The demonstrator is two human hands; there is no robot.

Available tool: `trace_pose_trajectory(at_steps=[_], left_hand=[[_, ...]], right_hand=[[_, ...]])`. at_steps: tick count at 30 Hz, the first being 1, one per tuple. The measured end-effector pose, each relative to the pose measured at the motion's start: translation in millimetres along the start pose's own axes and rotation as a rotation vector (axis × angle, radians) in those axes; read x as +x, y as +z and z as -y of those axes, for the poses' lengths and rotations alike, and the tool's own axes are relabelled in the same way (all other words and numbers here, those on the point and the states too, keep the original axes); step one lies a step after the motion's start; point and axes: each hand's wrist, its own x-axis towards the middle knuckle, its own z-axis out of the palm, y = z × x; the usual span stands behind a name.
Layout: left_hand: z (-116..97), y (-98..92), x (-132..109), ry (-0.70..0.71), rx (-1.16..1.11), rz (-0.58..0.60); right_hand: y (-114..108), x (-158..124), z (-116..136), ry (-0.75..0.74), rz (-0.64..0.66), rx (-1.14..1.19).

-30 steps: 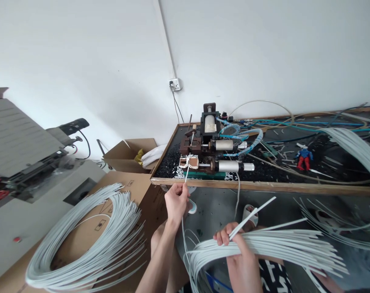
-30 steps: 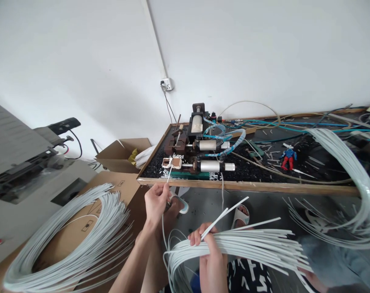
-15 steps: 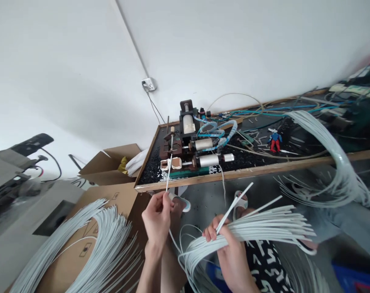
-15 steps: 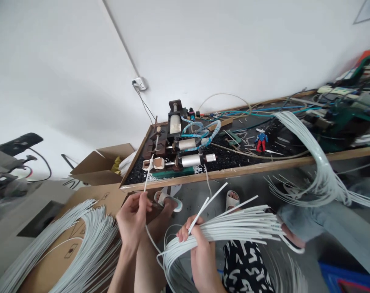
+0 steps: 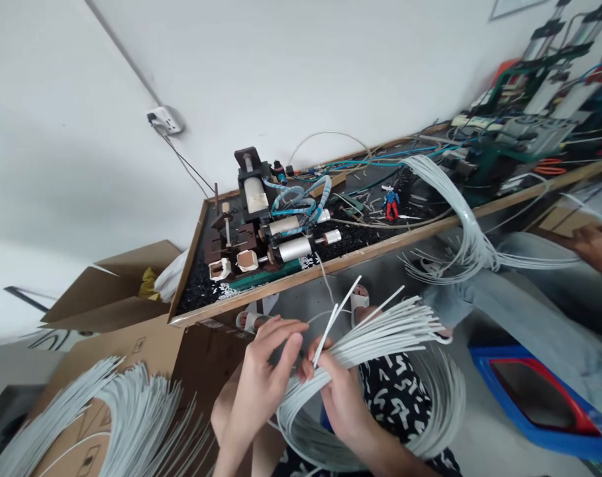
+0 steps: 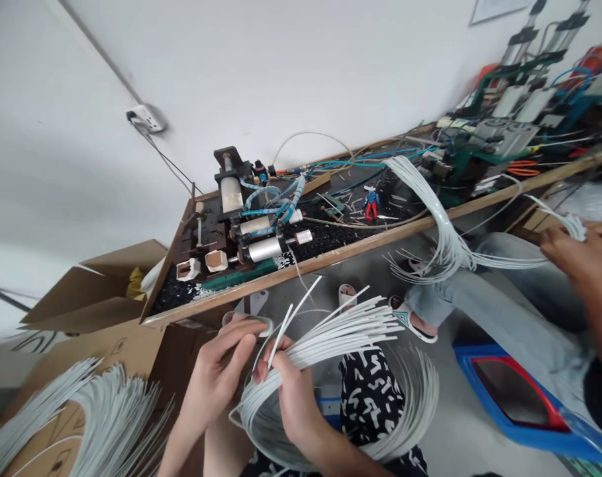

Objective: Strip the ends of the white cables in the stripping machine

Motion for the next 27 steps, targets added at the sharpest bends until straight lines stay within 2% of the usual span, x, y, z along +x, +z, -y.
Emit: trace_pose_trajectory(at_steps=[3, 5, 8, 10, 15, 17, 19, 22, 27], left_hand=[[-18, 5.3, -4, 0.042, 0.003, 0.047], [-24, 11.6, -6, 0.046, 0.036, 0.022], [-26, 18.9, -9, -0.018, 0.017, -0.025], [-24, 18.6, -12, -0.103, -0.046, -0.106], [-2, -0.2, -4, -0.191, -0.277, -0.487], [13, -10.0, 6, -0.234, -0.349, -0.571], [25, -18.3, 16, -0.293, -0.458, -0.598], [38, -24.4, 25, -0.347, -0.604, -0.568], [58, -19.0, 30, -0.374, -0.440, -0.583]], right_hand=[[0, 1, 1, -0.043, -0.091, 0.001], [-1, 1, 0, -0.042, -0.134, 0.000], [-5, 2, -2, -0.018, -0.139, -0.010], [-8, 3, -1, 0.010, -0.107, -0.019], [-15, 7, 7, 0.064, -0.019, -0.016], [-17, 8, 10, 0.061, -0.018, -0.002], [-17, 8, 13, 0.060, -0.017, 0.000], [-17, 8, 14, 0.086, -0.025, -0.020], [-21, 8, 10, 0.104, -0.013, -0.075]])
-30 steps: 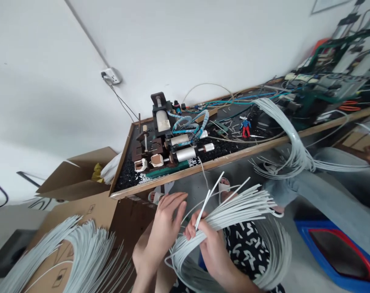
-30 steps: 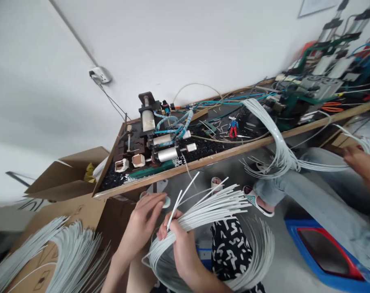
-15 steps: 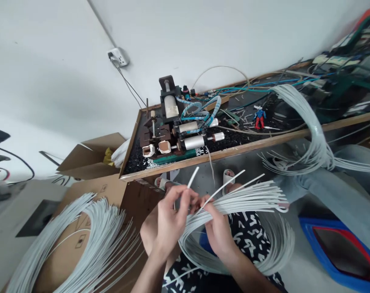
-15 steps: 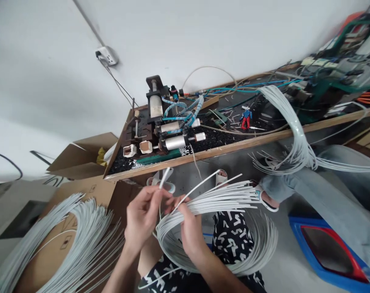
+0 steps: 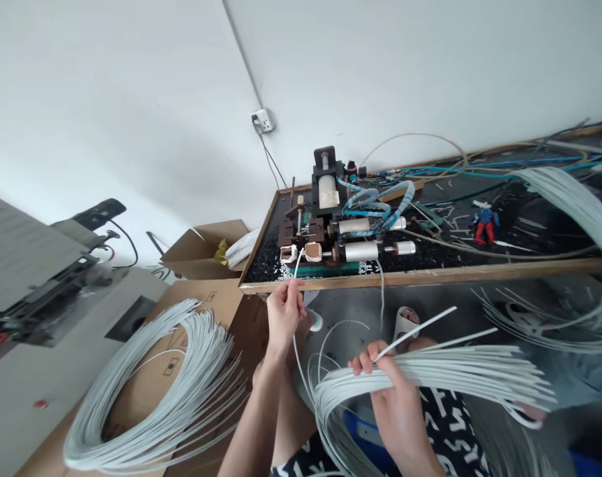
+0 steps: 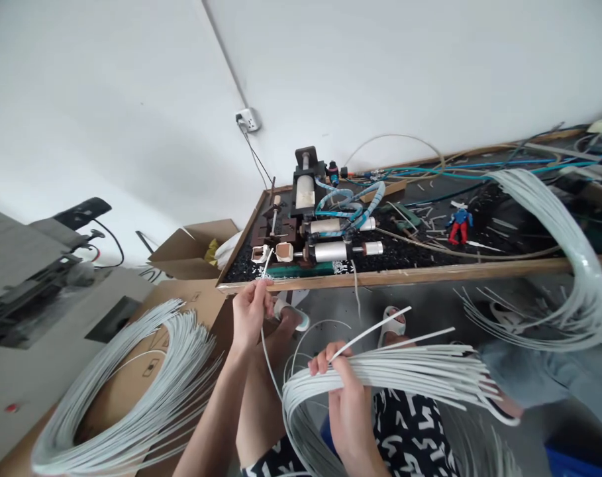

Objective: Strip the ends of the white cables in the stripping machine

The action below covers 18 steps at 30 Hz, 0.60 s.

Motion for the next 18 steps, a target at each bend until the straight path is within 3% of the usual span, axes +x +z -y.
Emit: trace_pose_trajectory(at_steps=[4, 8, 11, 14, 18], left_hand=[[10, -1.8, 5, -0.114, -0.080, -0.065], [3, -8.3, 3, -0.195, -0.430, 0.076], [1, -15.0, -2, -0.192, -0.435, 0.179], [3, -20.9, -6, -0.228, -0.430, 0.198], [1, -22.0, -8, -0.345, -0.673, 0.199]], right_hand=[[-9, 2, -4, -0.008, 0.060, -0.004], [-12, 5, -4, -0.017, 0.073, 0.023], [-10, 5, -4, -0.027, 0.074, 0.031], [-9, 3, -5, -0.015, 0.092, 0.008], [-8, 3, -5, -0.014, 0.086, 0.012]])
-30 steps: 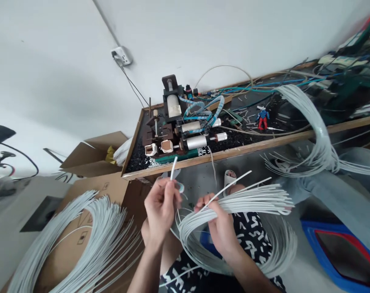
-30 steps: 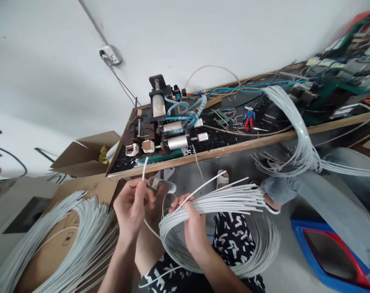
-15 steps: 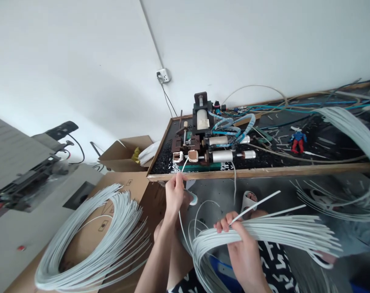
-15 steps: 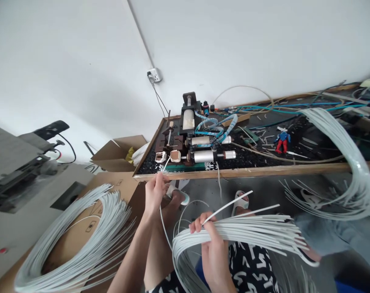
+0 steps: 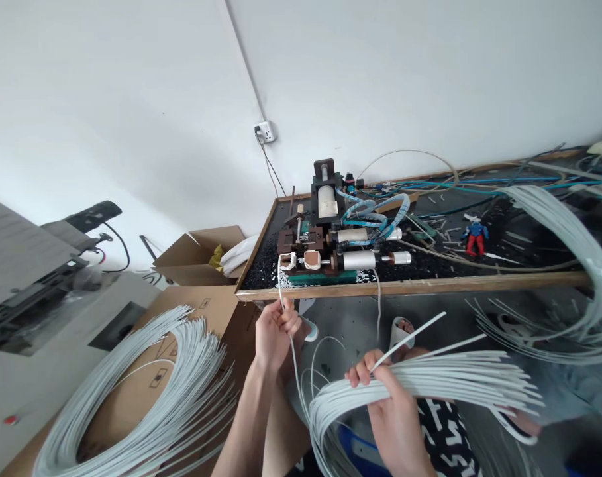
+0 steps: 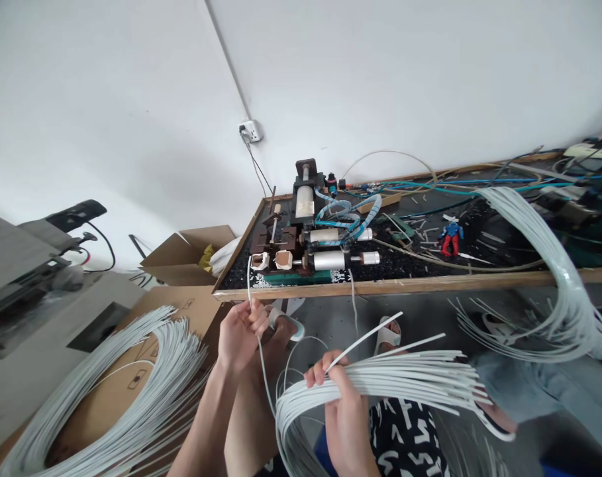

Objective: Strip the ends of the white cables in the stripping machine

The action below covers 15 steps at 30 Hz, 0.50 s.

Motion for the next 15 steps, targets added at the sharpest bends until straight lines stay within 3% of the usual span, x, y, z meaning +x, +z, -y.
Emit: trace_pose_trajectory(at_steps=[4, 9, 15], left_hand=[[5, 6.2, 1, 0.056, 0.146, -0.005], [18, 0.1, 12, 0.302, 0.513, -0.204], [20, -1.6, 19, 0.416, 0.843, -0.322]], right_hand=[[2, 1, 1, 0.002, -0.001, 0.012], [4, 0, 3, -0.010, -0.037, 0.039], [0, -3, 4, 0.016, -0.006, 0.005]])
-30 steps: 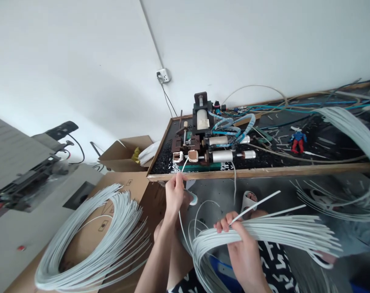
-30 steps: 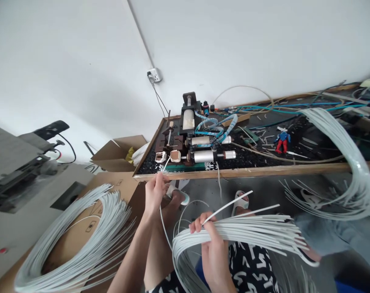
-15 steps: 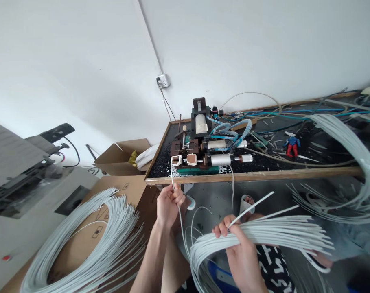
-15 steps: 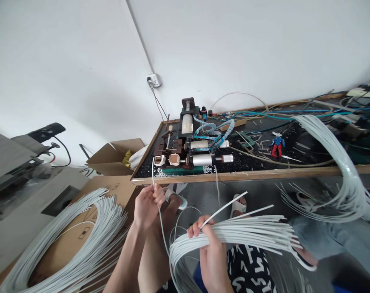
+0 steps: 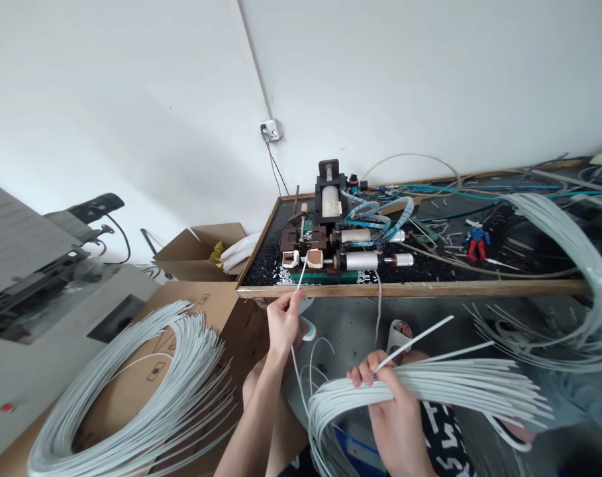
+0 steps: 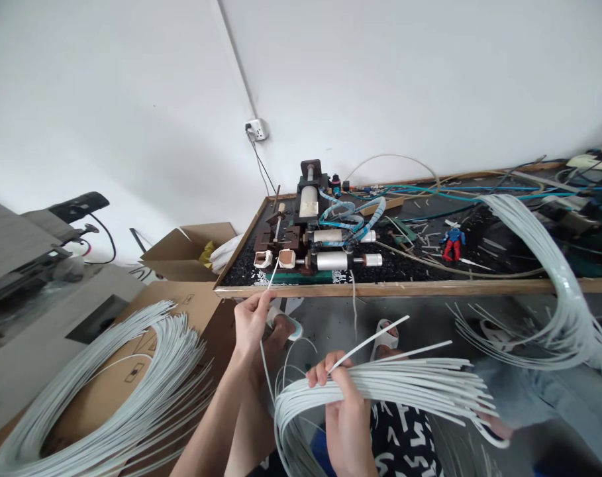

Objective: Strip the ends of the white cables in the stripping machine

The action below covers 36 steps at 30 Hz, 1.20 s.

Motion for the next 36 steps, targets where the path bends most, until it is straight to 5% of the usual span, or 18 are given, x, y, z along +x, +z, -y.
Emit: trace_pose_trajectory(at_steps=[11, 21, 36], left_hand=[[1, 3.4, -2, 0.069, 0.014, -0.117], [-11, 25.3, 13, 0.088, -0.028, -0.157], [-15, 25.3, 14, 0.024, -0.022, -0.115]], right_hand=[[0, -4, 0, -0.043, 0.033, -0.015], [3, -6, 6, -0.078, -0.009, -0.004], [-1, -4, 2, -0.051, 0.018, -0.010]])
